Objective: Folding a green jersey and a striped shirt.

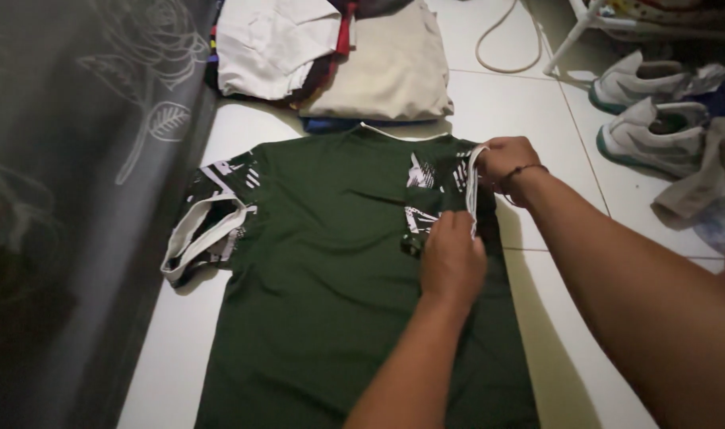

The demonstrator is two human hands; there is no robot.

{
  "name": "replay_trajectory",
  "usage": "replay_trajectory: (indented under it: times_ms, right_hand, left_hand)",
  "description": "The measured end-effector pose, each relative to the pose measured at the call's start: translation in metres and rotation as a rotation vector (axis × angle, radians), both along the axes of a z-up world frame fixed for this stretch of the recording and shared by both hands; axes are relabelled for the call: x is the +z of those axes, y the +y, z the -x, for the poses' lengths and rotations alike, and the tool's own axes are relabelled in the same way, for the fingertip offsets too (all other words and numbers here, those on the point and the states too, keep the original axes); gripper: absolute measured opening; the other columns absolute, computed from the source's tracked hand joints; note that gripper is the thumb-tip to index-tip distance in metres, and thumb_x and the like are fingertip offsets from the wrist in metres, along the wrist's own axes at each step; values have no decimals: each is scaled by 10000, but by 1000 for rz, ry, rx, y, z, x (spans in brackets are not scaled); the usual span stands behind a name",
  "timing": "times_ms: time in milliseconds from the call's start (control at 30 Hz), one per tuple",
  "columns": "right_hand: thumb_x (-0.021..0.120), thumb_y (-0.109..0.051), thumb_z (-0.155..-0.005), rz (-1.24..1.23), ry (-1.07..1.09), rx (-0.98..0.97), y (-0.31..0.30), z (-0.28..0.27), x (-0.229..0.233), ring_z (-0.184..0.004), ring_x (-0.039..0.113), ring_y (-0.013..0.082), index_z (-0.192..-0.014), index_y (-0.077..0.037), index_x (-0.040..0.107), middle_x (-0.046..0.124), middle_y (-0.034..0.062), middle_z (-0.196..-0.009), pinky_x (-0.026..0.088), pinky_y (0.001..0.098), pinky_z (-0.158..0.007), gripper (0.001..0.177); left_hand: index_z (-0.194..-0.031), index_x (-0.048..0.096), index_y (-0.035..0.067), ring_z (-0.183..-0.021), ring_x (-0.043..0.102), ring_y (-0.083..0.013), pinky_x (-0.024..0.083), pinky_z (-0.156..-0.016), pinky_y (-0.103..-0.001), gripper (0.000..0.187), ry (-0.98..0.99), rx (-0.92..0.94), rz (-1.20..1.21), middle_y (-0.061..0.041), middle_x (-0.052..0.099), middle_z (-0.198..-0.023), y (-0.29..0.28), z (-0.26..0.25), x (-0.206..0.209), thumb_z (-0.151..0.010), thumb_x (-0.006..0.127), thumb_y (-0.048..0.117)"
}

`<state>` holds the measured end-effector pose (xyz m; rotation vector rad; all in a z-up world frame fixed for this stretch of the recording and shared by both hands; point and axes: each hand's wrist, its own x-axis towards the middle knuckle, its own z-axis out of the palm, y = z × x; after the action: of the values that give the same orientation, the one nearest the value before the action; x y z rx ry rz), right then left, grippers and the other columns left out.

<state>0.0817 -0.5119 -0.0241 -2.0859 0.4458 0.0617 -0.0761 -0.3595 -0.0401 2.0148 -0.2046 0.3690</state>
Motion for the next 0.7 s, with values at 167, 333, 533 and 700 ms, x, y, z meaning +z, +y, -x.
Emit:
replay_trajectory:
  times_ms: [167,333,533,700]
  right_hand:
    - [709,-145,-879,-10,68,-45,-2,21,-4,-623,625,206,-1058,-17,751,694,112,-779,475,334,-534,224]
    - [573,-42,-840,185,11,-233,9,36,2,-719,713,275,-1162,-105,690,721,160,-946,571,407,-595,349]
    - [612,-76,-865,567,-371,-80,-17,39,-48,-1155,622,401,-1196,-41,651,667,246,-1228,499,457,-998,335]
    - [529,-220,-968,686,-420,289,9,83,-53,-1406,433,399,-1398,-68,510,481,213,-1488,363,515,-1165,456]
  left_hand:
    - [-1016,643,33,-1039,633,-381,547,-841,-484,200,7,-69,-171,-166,647,-1048,-11,3,-30,-824,697,17]
    - [-1019,639,19,-1026,643,-344,564,-847,-465,154,-50,-210,-183,-167,654,-1050,-11,15,-18,-875,658,70]
    - [-1107,654,7,-1175,561,-363,459,-991,-500,289,-99,-99,-300,-193,616,-1235,2,11,-4,-837,634,108]
    - [-1218,604,-23,-1311,463,-408,322,-1105,-538,417,-171,-1,-467,-263,551,-1368,4,-1,-68,-878,623,217]
